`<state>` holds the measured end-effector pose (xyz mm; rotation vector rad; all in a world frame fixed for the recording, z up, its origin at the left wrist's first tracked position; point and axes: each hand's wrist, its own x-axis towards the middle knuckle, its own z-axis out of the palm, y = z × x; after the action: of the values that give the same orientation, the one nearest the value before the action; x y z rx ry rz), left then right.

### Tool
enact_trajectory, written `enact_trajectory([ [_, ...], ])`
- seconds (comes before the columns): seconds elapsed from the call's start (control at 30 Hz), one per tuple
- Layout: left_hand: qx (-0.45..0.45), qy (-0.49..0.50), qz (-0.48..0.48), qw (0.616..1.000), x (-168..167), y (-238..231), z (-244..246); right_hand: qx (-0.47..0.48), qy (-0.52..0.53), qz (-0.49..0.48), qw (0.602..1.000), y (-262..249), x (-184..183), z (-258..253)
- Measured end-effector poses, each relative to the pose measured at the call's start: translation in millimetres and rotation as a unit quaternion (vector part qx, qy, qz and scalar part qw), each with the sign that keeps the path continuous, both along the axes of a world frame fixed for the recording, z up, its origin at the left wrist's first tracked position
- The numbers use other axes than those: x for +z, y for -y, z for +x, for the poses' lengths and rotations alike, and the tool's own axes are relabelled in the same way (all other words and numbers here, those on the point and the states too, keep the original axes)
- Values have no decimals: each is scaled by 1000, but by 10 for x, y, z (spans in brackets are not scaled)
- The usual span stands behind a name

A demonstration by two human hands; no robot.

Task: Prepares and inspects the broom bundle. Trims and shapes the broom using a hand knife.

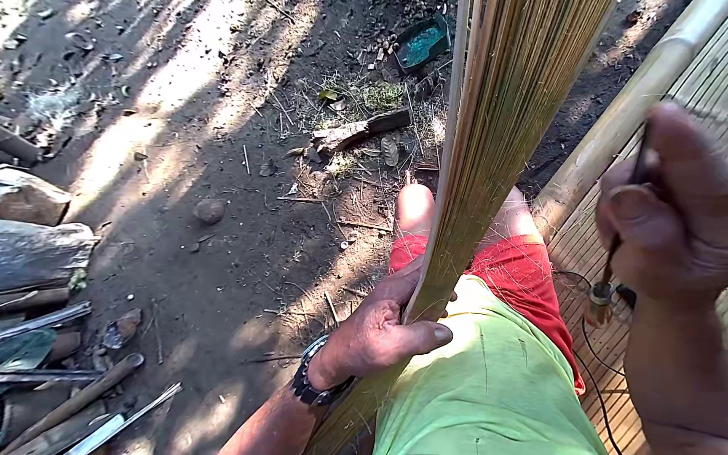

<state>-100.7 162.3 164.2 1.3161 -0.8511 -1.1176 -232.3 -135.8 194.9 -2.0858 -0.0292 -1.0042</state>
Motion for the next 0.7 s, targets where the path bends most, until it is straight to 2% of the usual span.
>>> enact_trajectory([
  [0.1,-2,-32,-7,999,-5,-5,11,-22,-33,-12,999,-17,-77,-22],
  [0.23,-10,-52,-22,998,-18,24,18,31,-87,-41,995,-194,-208,48],
  [0.7,-8,-39,-26,999,31,4,-22,26,-68,-63,995,-255,-161,117],
])
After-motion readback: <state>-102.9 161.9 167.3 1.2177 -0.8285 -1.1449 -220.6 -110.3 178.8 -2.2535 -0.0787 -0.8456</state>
